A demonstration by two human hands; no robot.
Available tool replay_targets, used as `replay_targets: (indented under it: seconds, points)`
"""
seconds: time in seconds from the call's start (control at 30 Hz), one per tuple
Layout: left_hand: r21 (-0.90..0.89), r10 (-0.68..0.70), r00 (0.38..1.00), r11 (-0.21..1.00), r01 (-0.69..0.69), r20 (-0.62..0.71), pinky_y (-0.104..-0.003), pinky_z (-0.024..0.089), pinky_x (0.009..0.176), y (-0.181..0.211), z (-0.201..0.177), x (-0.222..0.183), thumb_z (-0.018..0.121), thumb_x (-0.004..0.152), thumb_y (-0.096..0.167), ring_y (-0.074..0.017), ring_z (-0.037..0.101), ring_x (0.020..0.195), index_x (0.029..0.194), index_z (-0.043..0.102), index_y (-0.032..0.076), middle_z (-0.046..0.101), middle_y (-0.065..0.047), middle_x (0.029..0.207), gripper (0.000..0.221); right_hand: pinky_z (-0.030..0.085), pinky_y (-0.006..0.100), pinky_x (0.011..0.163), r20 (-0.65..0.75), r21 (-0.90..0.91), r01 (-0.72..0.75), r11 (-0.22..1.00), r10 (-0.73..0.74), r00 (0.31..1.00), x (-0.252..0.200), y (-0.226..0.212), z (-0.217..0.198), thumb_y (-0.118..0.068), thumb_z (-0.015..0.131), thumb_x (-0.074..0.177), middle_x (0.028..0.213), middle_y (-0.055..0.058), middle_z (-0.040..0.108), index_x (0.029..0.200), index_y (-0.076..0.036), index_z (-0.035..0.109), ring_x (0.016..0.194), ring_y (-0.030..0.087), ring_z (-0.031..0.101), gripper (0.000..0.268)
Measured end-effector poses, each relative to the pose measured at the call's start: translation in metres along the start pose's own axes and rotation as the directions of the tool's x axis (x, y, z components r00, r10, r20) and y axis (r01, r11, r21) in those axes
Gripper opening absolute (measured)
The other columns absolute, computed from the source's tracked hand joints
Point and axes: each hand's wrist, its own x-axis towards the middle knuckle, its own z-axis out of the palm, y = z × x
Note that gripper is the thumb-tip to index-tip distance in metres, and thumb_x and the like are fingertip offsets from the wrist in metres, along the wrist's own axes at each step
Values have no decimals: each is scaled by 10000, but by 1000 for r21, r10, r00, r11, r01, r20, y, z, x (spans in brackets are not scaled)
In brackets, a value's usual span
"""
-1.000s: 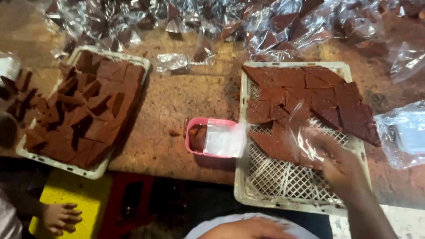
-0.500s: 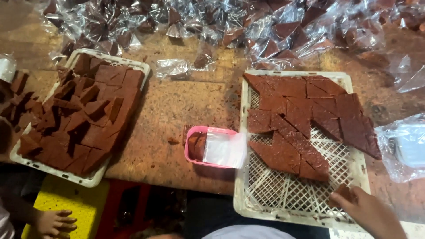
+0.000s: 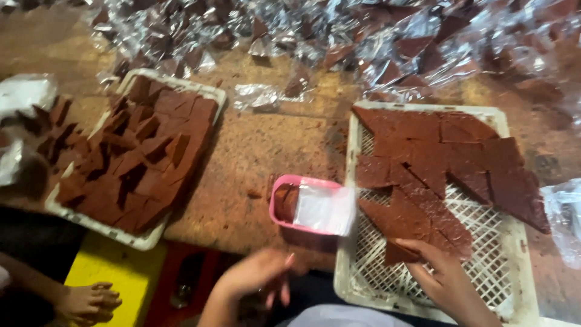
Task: Packaging individual brownie pieces into small plastic bags at a production table.
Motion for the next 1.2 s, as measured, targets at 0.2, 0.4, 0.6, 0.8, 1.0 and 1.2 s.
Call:
replay_targets:
  seconds: [0.2, 0.4, 0.6, 0.8, 1.0, 1.2]
  points:
    - [389, 571, 646, 820, -420, -507, -479, 450, 765, 130, 34, 40, 619, 1001, 332, -364, 646, 851, 888, 616, 65, 705, -166, 906, 289, 559, 255, 795, -183, 33, 393, 919, -381, 906, 15, 12, 36, -65, 665, 804, 1104, -63, 824, 1180, -219, 755, 895, 86, 759, 417]
    - [611, 692, 655, 668, -424, -302, -556, 447, 707, 110, 44, 55, 486, 909, 63, -451, 578, 856, 981, 500, 76, 613, -211, 926, 74, 540, 204, 580, -178, 83, 0, 997, 15, 984, 1, 1, 15, -58, 654, 856, 1040, -17, 852, 1226, -291, 724, 670, 130, 689, 443]
    - [137, 464, 631, 858, -495, -621, -260, 569, 851, 108, 33, 50, 599, 901, 122, -122, 739, 921, 998, 779, 154, 809, 39, 1006, 207, 409, 285, 791, -278, 882, 176, 437, 179, 944, 17, -13, 1, 78, 461, 957, 1095, 162, 575, 1340, -13, 535, 920, 212, 515, 401]
    - [123, 686, 479, 632, -766, -547, -363, 475, 1127, 141, 60, 34, 416, 786, -8, -247, 660, 1242, 1186, 736, 41, 722, -126, 1275, 514, 313, 172, 627, -464, -343, 844, 412, -856, 229, 25, -21, 30, -56, 722, 818, 819, -216, 712, 1162, -350, 639, 744, 27, 497, 460]
    - [808, 969, -1, 205, -552, -247, -469, 455, 663, 137, 90, 29, 433, 1042, 56, -315, 558, 691, 1402, 565, 0, 641, -137, 865, 388, 381, 315, 658, -319, -553, 520, 650, -743, 589, 31, -31, 31, -233, 722, 793, 594, -65, 686, 778, -200, 730, 510, 120, 497, 37]
    - [658, 941, 4, 239, -714, -338, -490, 511, 975, 110, 62, 76, 443, 1036, 40, -400, 630, 1026, 1359, 564, -23, 662, -260, 1224, 351, 695, 250, 875, 111, -104, -9, 995, 21, 994, 0, -89, -41, -58, 380, 914, 1193, -62, 812, 1218, -277, 731, 992, 107, 815, 513]
